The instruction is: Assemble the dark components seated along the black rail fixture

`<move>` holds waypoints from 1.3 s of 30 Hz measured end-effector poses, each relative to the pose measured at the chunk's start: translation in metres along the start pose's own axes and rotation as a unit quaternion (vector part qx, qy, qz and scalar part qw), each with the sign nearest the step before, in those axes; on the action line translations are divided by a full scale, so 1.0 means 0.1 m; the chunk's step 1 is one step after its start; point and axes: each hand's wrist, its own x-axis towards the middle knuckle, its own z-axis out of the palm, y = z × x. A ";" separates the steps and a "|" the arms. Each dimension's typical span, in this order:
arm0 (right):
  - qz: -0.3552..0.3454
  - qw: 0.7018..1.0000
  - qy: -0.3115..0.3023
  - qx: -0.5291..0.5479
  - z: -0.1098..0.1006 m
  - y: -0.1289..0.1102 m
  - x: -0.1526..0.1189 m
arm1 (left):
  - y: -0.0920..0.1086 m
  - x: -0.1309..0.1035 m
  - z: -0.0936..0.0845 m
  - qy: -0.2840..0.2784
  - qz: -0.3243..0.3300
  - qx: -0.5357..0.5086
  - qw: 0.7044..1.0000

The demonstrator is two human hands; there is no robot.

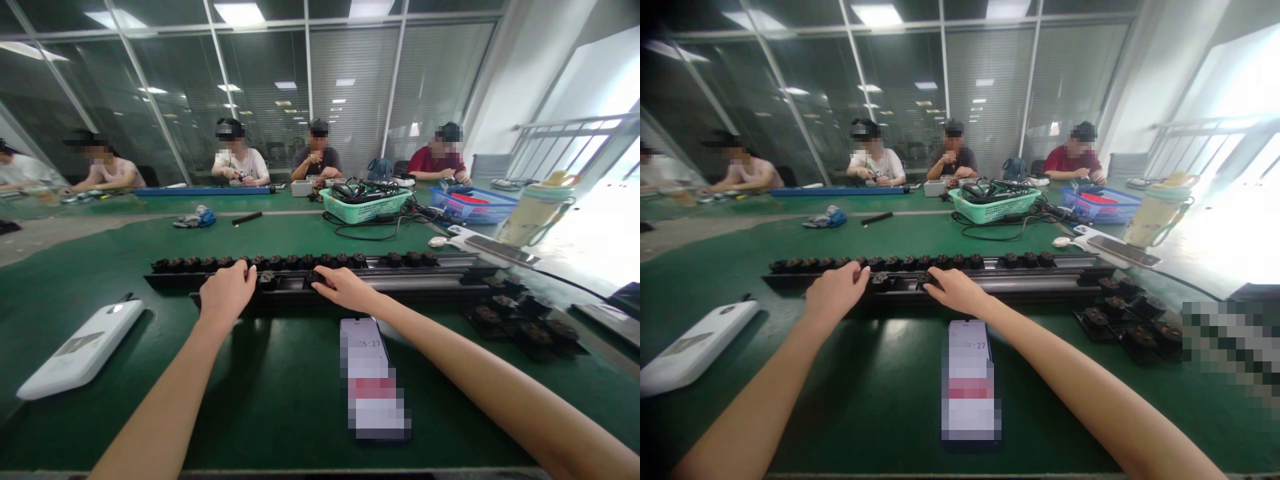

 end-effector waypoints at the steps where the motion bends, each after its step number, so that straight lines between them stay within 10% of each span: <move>1: -0.002 1.000 0.001 0.005 -0.01 0.00 0.00 | 0.00 0.00 0.00 0.001 0.001 0.000 1.000; 39: 0.093 0.994 0.043 0.037 0.07 -0.03 0.02 | 0.01 -0.02 0.01 0.003 0.024 -0.011 1.000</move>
